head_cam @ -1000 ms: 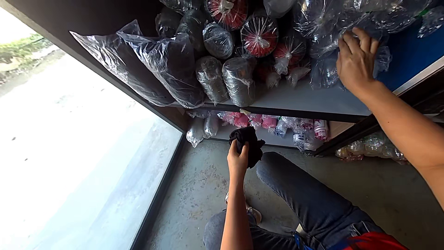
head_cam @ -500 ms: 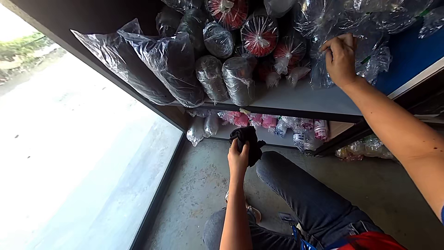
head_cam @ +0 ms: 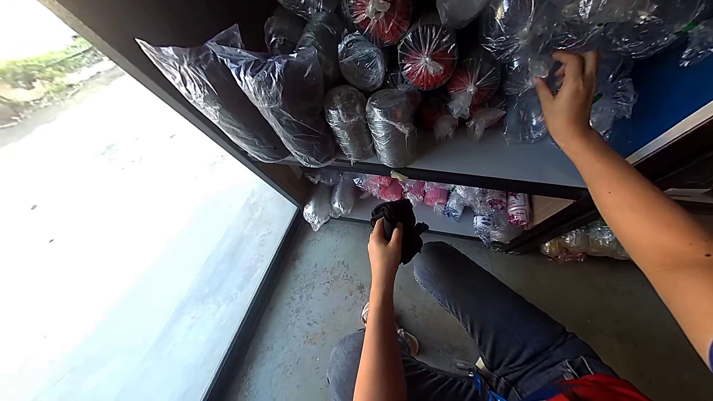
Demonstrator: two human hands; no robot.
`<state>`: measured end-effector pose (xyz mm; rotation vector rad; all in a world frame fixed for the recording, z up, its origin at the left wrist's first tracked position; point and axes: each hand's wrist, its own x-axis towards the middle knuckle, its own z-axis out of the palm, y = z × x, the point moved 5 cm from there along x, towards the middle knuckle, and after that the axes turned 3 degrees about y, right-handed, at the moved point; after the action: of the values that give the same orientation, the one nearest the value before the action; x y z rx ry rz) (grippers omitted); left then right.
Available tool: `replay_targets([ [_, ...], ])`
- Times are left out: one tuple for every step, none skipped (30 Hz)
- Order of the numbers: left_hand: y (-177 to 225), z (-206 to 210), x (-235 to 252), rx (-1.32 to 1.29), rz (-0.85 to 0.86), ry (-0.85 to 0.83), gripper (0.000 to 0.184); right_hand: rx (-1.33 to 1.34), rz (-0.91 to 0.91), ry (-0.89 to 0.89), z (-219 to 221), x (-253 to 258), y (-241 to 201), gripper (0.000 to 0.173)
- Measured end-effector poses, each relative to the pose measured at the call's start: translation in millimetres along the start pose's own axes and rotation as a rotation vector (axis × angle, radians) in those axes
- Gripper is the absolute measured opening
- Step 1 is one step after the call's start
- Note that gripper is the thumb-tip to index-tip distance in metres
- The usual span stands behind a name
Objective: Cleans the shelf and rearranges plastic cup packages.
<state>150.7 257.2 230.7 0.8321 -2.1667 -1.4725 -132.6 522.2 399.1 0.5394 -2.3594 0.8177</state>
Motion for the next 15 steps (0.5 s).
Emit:
replay_targets([
  [-0.3,0.0,0.1,0.000,-0.001,-0.001,0.034,-0.013,0.041,-0.040,1.2,-0.3,-1.4,0.055],
  [-0.8,0.4,0.1,0.000,-0.001,-0.001,0.034,-0.014,0.071,-0.062,2.6,-0.7,-2.0,0.057],
  [-1.0,0.9,0.1,-0.001,0.000,-0.002,0.033,-0.009,0.085,-0.070,3.7,-0.9,-2.7,0.057],
  [-0.9,1.2,0.4,0.000,-0.001,-0.004,0.033,-0.005,0.079,-0.067,4.8,-0.8,-3.5,0.056],
  [-1.1,1.4,0.8,0.000,-0.005,-0.006,0.032,-0.002,0.056,-0.051,6.1,-0.5,-4.2,0.053],
  [-1.8,1.5,1.1,0.001,-0.007,-0.007,0.032,-0.014,0.020,-0.035,6.7,-0.6,-5.4,0.048],
  [-2.6,1.5,1.3,0.001,-0.007,-0.007,0.033,-0.040,-0.013,-0.032,7.0,-0.7,-7.5,0.042],
  [-3.1,1.6,1.7,0.003,-0.005,-0.006,0.033,-0.061,-0.034,-0.037,6.9,-0.6,-10.2,0.037],
  [-3.4,1.6,1.9,0.005,-0.003,-0.006,0.033,-0.081,-0.049,-0.047,6.6,-0.4,-12.9,0.035],
  [-3.7,1.6,2.0,0.008,-0.002,-0.006,0.034,-0.103,-0.063,-0.067,6.9,-0.3,-14.7,0.034],
  [-3.8,1.6,2.1,0.010,-0.001,-0.006,0.034,-0.126,-0.083,-0.088,7.1,0.1,-16.0,0.034],
  [-3.9,1.8,2.2,0.013,0.000,-0.005,0.034,-0.150,-0.111,-0.106,7.3,0.7,-17.3,0.034],
  [-3.9,2.1,2.2,0.017,0.000,-0.006,0.034,-0.172,-0.137,-0.125,7.5,1.4,-18.8,0.034],
  [-4.1,2.5,2.2,0.021,0.000,-0.009,0.034,-0.197,-0.160,-0.146,7.5,2.5,-20.1,0.034],
  [-4.1,2.9,2.1,0.023,0.003,-0.011,0.035,-0.219,-0.183,-0.169,7.3,4.2,-21.4,0.033],
])
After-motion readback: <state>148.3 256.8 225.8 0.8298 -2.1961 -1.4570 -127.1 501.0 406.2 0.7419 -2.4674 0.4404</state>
